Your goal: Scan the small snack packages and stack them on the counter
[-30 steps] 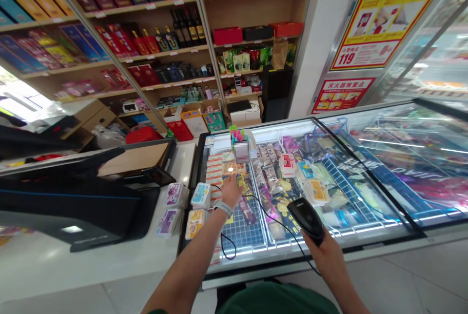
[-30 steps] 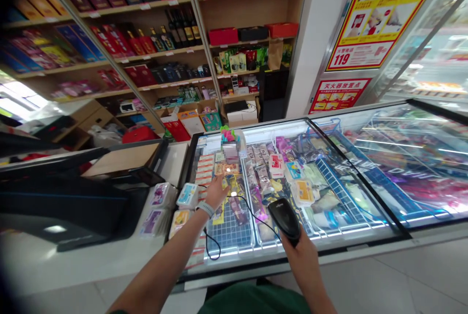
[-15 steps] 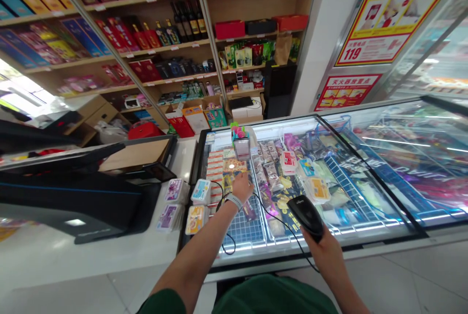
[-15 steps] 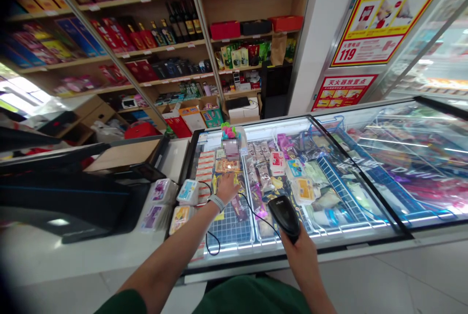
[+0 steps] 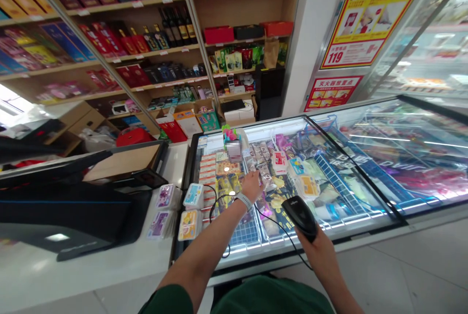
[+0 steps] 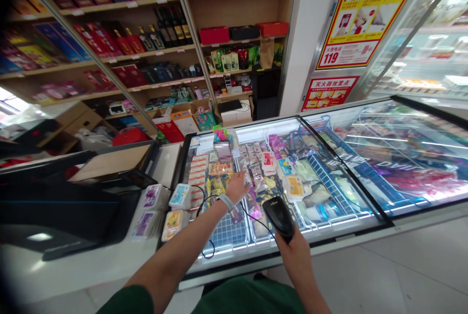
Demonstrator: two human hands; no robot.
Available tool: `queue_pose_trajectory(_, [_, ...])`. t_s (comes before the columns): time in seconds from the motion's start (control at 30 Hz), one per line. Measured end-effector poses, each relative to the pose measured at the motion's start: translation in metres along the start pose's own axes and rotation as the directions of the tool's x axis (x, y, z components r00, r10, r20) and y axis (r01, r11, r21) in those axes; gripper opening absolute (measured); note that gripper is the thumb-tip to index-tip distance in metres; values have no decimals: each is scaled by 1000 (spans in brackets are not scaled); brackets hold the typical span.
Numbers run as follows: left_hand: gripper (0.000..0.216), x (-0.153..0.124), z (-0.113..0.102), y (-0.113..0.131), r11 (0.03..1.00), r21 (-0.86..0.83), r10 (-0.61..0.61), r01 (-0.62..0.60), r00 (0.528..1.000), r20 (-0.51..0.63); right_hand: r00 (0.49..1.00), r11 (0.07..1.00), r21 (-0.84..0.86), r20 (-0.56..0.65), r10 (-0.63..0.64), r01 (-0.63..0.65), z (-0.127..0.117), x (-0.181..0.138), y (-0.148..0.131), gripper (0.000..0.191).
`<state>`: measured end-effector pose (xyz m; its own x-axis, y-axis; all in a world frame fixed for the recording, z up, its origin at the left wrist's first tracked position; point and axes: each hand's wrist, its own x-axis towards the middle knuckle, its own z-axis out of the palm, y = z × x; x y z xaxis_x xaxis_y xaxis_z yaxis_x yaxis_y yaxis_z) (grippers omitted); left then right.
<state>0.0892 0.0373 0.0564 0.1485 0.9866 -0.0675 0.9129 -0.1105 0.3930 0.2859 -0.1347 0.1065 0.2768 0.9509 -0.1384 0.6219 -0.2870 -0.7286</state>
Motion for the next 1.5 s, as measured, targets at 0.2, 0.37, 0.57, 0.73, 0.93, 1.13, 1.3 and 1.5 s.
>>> queue_pose_trajectory(0.2, [62, 4, 10, 25, 993, -16, 113, -113, 994, 8, 1000, 998, 53, -8, -27, 28, -1, -4, 0, 46])
queue_pose_trajectory(0.37, [71, 7, 15, 45, 979, 20, 201, -202, 979, 31, 999, 996, 79, -18, -33, 34, -1, -5, 1, 45])
queue_pose_trajectory(0.57, [78, 13, 16, 64, 954, 73, 282, -292, 952, 118, 999, 995, 89, -7, -48, 48, -2, -6, 1, 43])
queue_pose_trajectory(0.73, [82, 21, 23, 67, 949, 85, 293, -303, 950, 109, 1000, 994, 109, -5, -17, 18, -3, -6, 1, 36])
queue_pose_trajectory(0.93, [85, 37, 27, 68, 950, 109, 283, -294, 954, 101, 999, 989, 145, -41, -15, 21, -4, -6, 0, 37])
queue_pose_trajectory(1.13, [81, 71, 33, 73, 945, 119, 296, -303, 952, 74, 998, 994, 106, -55, 19, -13, -1, -7, 2, 44])
queue_pose_trajectory(1.3, [61, 94, 44, 73, 940, 159, 293, -301, 954, 67, 996, 995, 78, -63, 63, -58, 2, -9, 5, 50])
queue_pose_trajectory(1.5, [44, 93, 48, 70, 907, 258, 343, -334, 939, 10, 990, 992, 70, -89, 108, -102, 4, -12, 7, 51])
